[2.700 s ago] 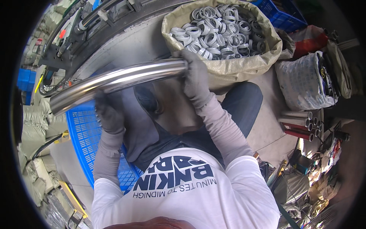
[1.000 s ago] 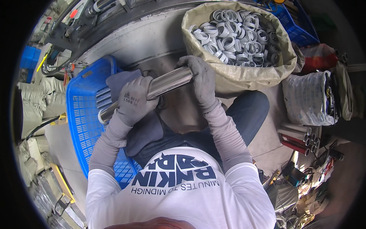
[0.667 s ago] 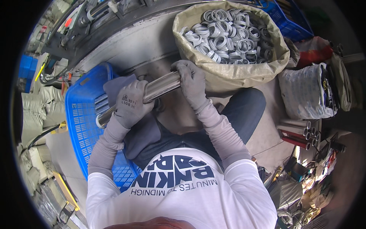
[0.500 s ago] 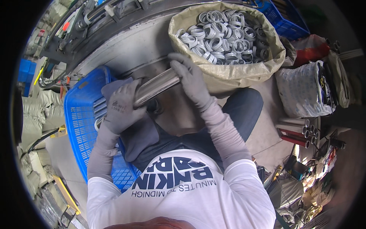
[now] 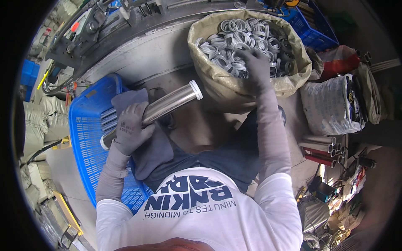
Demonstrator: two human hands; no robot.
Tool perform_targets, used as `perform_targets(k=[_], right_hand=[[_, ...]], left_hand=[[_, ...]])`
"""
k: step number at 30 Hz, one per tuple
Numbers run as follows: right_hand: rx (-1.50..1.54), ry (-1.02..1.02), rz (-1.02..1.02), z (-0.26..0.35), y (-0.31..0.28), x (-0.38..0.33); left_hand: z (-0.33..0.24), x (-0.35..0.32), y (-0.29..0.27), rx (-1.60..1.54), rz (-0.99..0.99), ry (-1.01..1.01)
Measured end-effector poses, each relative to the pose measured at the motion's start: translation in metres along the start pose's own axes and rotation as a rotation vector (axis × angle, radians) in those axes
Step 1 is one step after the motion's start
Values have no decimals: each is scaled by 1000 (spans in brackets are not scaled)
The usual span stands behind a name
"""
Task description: Assembling metal rings onto metal tubes and placing them into a collection basket.
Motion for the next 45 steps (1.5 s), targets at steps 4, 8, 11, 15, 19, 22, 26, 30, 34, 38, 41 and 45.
perform_targets(k=[4,8,11,15,19,22,26,30,34,38,41,45], right_hand=[[559,-220,115,-19,-1,-25],[1309,9,414,-20,3,-38],[1204,-4,321,-18,7,-37],[184,-243,16,-8,9,-49],[-520,-206,97,18,22,-63],[-846,-281,208,-4,23,-56],[-709,-391,149,-5,32,-50],[-622,-353,113,-12,28,-48],[-740,-456,225,5,33,-42],[-694,-261,216,-3,22,-53],[-588,-331,247,-6,40,-49],[-439,-229,126,-38,25,-44]], left_hand=[[-2,8,-1,-23,5,43],[-2,13,-5,-42,58,43],[-1,21,-18,-40,21,86],[1,55,-57,79,-90,97],[38,125,-97,346,-381,118],[67,199,-133,454,-460,61],[92,288,-172,641,-467,-231],[93,348,-186,593,-362,-317],[194,394,-169,640,-533,-263],[136,403,-135,567,-168,-314],[193,356,-130,986,-729,-195],[127,245,-87,469,-718,239]])
Point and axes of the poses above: each hand's wrist, its own x-axis towards the middle knuckle, its own y-axis out of the palm, z = x × y, the point moved 1 cm from there along x, towards the middle knuckle, and after that the axes turned 12 degrees about z, right-handed, at the moved point
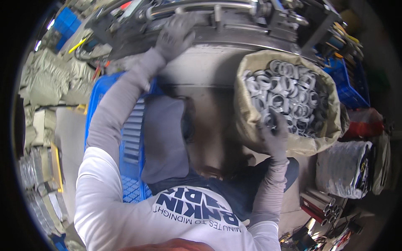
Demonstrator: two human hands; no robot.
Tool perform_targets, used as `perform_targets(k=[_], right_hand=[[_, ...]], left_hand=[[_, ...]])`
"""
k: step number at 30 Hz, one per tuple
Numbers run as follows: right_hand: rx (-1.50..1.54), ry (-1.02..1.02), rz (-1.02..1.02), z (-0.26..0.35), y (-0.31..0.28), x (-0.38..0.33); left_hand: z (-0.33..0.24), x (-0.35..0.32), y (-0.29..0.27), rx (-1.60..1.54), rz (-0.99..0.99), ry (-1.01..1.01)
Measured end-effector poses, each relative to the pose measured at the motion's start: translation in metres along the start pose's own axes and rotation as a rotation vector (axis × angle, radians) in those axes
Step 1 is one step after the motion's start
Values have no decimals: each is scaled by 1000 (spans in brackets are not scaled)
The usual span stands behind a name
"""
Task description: Assembling metal rings onto metal tubes and placing them into a collection basket.
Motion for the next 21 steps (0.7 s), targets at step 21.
perform_targets(k=[21], right_hand=[[831,38,203,98,31,6]], left_hand=[[-173,-754,38,-77,1175,-861]])
Point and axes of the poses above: each hand's wrist, its own x-axis towards the middle knuckle, its own y-axis out of the palm, z = x × y, the point moved 1 cm from there along x, towards the middle knuckle, and after that the axes turned 12 degrees about z, right-handed, at the moved point
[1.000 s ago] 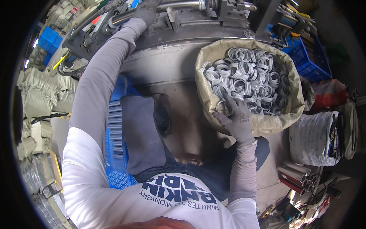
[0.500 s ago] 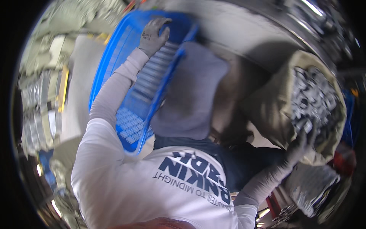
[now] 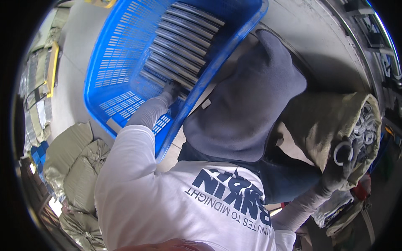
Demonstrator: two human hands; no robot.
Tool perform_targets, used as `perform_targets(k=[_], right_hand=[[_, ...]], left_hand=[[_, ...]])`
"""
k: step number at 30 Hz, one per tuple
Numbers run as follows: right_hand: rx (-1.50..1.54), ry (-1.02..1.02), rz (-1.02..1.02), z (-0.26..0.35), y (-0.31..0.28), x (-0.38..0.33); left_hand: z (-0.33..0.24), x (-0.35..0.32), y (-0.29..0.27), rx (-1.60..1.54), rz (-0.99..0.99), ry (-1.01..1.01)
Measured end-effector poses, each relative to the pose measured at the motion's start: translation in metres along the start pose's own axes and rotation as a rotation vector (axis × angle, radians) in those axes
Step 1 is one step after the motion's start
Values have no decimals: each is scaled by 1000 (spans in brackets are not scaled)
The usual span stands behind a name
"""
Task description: Assembling metal rings onto metal tubes and placing them into a collection basket.
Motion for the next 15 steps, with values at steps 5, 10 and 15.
perform_targets(k=[5,10,15], right_hand=[[-55,38,226,-15,29,26],[-36,53,-37,-9,22,-10],[671,239,236,-35,89,18]], left_hand=[[-6,-23,48,-526,-59,-267],[-18,13,-71,-416,257,88],[60,12,-117,-1211,-109,-52]])
Point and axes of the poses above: each hand's wrist, its own x-axis towards the middle knuckle, its own y-axis out of the palm, z = x × y, the point moved 1 cm from there along x, towards the middle knuckle, and after that the axes turned 12 degrees about z, right-handed, at the moved point
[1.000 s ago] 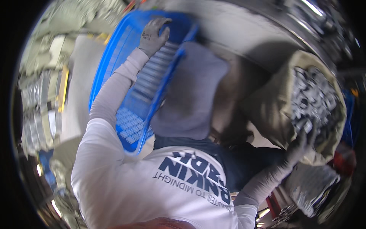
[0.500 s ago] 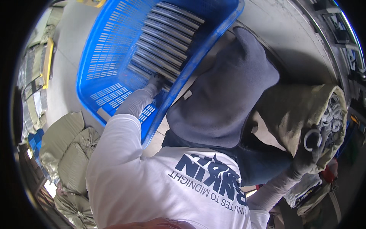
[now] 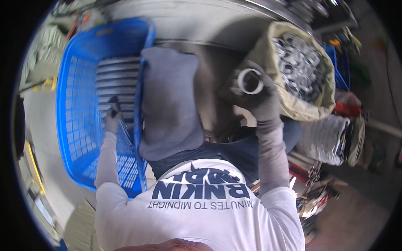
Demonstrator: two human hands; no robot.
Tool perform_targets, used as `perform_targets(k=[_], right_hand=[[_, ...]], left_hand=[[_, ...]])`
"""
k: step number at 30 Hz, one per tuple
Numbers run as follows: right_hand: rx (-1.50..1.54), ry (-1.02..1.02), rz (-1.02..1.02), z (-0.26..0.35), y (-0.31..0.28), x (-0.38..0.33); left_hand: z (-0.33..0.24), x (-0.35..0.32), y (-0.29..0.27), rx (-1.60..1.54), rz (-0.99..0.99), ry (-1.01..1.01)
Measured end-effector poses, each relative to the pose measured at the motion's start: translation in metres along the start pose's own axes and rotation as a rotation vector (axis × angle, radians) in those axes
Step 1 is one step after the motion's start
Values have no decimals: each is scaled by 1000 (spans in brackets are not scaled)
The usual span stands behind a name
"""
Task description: Assembling metal rings onto metal tubes and placing them into a collection basket.
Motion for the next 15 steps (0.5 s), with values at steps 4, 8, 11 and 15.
perform_targets(k=[4,8,11,15], right_hand=[[-361,-152,-74,-2,-6,-20],[-434,-189,-114,-5,-22,-23],[25,-176,-63,-2,-27,-28],[-819,-331,-334,-11,-47,-29]], left_hand=[[-248,5,-14,178,-55,412],[-457,-77,48,554,-10,1031],[-526,-120,108,795,169,1193],[-534,-120,179,861,290,1227]])
Point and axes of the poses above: each hand's wrist, its own x-axis towards the middle knuckle, its own y-axis out of the palm, z = x × y, the point moved 1 cm from there along x, towards the middle knuckle, and after that the axes turned 12 degrees about z, right-handed, at the moved point
